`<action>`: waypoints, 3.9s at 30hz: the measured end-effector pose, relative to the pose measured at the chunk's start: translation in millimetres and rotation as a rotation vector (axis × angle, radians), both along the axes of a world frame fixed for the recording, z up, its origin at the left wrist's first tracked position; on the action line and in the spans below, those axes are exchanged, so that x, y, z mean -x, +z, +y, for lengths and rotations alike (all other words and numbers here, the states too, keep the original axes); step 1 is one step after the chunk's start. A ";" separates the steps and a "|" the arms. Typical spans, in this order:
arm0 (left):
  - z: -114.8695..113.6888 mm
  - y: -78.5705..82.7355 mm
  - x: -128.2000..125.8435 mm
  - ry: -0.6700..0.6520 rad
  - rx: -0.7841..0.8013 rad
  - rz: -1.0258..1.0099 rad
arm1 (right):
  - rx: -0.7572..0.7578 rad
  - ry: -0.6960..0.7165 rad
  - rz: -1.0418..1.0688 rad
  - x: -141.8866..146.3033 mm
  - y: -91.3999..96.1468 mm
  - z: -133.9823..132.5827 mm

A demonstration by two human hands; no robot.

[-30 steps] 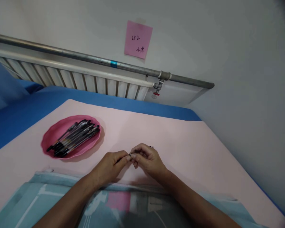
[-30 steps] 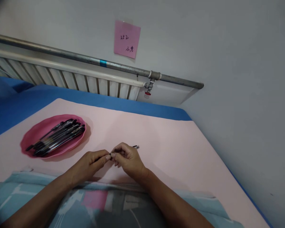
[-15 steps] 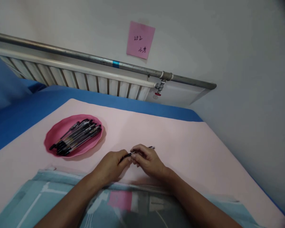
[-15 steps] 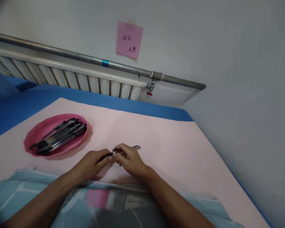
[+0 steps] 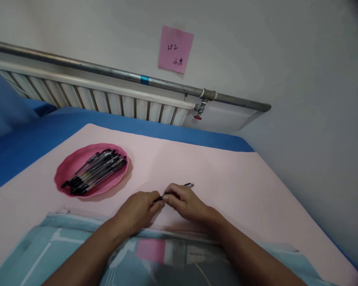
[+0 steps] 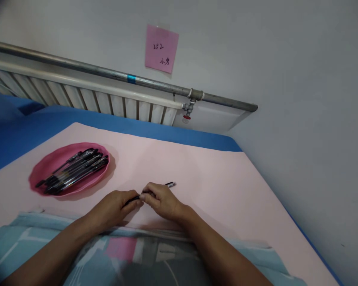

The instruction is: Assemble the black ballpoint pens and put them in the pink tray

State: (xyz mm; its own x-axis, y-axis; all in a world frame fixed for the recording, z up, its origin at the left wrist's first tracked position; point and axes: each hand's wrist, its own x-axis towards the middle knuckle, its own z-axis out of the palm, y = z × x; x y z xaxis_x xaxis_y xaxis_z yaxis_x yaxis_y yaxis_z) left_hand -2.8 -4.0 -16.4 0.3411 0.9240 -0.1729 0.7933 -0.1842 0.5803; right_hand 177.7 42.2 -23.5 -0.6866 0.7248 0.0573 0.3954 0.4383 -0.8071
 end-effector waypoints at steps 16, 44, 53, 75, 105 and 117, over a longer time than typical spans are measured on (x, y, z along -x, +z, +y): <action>-0.9 2.7 -1.7 -0.018 -0.039 0.054 | -0.036 0.029 0.019 1.2 -1.2 0.0; -2.4 3.5 -2.1 -0.044 -0.046 0.085 | -0.111 0.088 -0.068 -0.5 -1.2 3.2; 1.5 3.4 4.0 -0.004 -0.028 0.050 | -0.022 0.043 0.016 -1.2 -2.9 0.8; -2.6 3.3 0.4 -0.088 -0.111 0.014 | 0.037 0.132 -0.043 -3.0 6.1 3.9; -2.4 2.9 -1.4 -0.072 -0.123 0.120 | 0.048 0.122 -0.003 -4.0 1.8 3.5; -2.7 6.9 -0.2 -0.045 -0.116 0.118 | 0.058 0.090 0.003 -3.2 3.2 2.3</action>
